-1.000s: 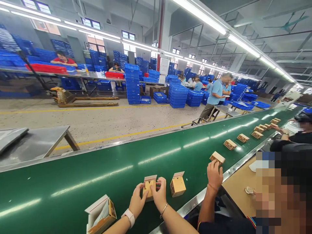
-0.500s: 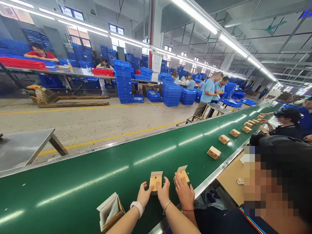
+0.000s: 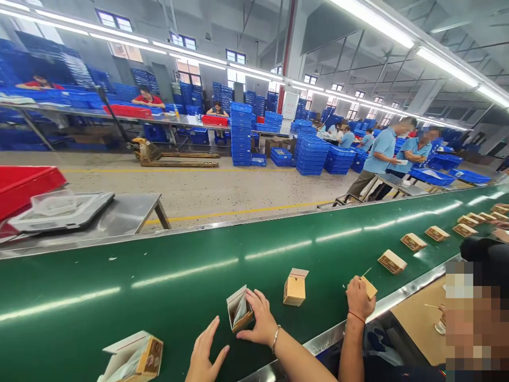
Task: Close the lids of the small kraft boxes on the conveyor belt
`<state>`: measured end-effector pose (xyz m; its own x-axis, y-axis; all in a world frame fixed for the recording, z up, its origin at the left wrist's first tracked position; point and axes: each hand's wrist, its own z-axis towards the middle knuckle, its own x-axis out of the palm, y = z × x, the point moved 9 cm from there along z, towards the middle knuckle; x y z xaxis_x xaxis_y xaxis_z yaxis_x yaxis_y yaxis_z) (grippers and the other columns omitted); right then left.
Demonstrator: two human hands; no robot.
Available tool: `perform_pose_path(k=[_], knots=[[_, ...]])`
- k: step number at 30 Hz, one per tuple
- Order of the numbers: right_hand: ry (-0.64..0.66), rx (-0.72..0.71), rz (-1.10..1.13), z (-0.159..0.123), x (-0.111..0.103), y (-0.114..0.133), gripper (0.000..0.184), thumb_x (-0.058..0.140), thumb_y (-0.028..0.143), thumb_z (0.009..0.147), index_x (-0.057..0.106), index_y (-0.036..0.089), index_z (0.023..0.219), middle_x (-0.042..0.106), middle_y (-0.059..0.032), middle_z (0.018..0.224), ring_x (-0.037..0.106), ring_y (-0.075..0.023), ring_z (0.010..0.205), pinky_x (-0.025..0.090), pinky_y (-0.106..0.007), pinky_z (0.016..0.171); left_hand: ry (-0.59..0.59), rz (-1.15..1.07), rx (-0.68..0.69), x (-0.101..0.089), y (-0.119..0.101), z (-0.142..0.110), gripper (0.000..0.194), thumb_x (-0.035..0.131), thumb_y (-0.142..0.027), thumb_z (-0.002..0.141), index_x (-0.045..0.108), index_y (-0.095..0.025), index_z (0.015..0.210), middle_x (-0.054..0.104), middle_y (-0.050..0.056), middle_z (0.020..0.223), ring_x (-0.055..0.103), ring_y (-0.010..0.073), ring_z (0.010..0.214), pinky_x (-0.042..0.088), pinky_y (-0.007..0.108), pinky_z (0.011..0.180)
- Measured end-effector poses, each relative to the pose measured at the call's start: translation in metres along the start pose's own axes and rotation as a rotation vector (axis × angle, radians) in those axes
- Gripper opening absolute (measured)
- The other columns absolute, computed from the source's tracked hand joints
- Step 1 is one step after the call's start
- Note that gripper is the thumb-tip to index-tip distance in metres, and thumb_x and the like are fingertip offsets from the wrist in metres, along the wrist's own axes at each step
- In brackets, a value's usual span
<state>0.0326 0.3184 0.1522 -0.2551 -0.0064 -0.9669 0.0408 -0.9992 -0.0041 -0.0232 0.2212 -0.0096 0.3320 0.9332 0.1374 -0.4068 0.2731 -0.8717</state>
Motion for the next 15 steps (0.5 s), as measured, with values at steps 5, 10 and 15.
perform_pose_path(k=[5, 10, 15], knots=[[0.121, 0.05, -0.131, 0.019, -0.017, 0.016, 0.065, 0.078, 0.05, 0.056, 0.062, 0.034, 0.117, 0.049, -0.0043, 0.134, 0.041, -0.0324, 0.115, 0.033, -0.052, 0.096, 0.132, 0.27, 0.211, 0.031, -0.024, 0.02, 0.054, 0.04, -0.042, 0.088, 0.056, -0.017, 0.132, 0.043, 0.012, 0.14, 0.046, 0.0298, 0.126, 0.045, 0.048, 0.095], [0.117, -0.129, -0.507, 0.022, -0.037, 0.037, 0.064, 0.084, 0.047, 0.046, 0.068, 0.036, 0.108, 0.053, -0.01, 0.111, 0.045, -0.0234, 0.093, 0.041, -0.045, 0.08, 0.063, 0.483, 0.461, 0.039, -0.048, 0.026, 0.046, 0.033, -0.033, 0.092, 0.058, -0.024, 0.13, 0.05, 0.007, 0.133, 0.05, 0.0285, 0.122, 0.05, 0.04, 0.082], [0.481, 0.12, -0.605, 0.018, -0.024, 0.029, 0.071, 0.078, 0.059, 0.053, 0.06, 0.043, 0.12, 0.043, -0.0095, 0.122, 0.042, -0.0265, 0.107, 0.04, -0.049, 0.088, -0.063, 0.525, 0.672, 0.029, -0.05, 0.019, 0.042, 0.035, -0.021, 0.092, 0.065, -0.02, 0.121, 0.056, 0.008, 0.126, 0.053, 0.0233, 0.118, 0.048, 0.029, 0.068]])
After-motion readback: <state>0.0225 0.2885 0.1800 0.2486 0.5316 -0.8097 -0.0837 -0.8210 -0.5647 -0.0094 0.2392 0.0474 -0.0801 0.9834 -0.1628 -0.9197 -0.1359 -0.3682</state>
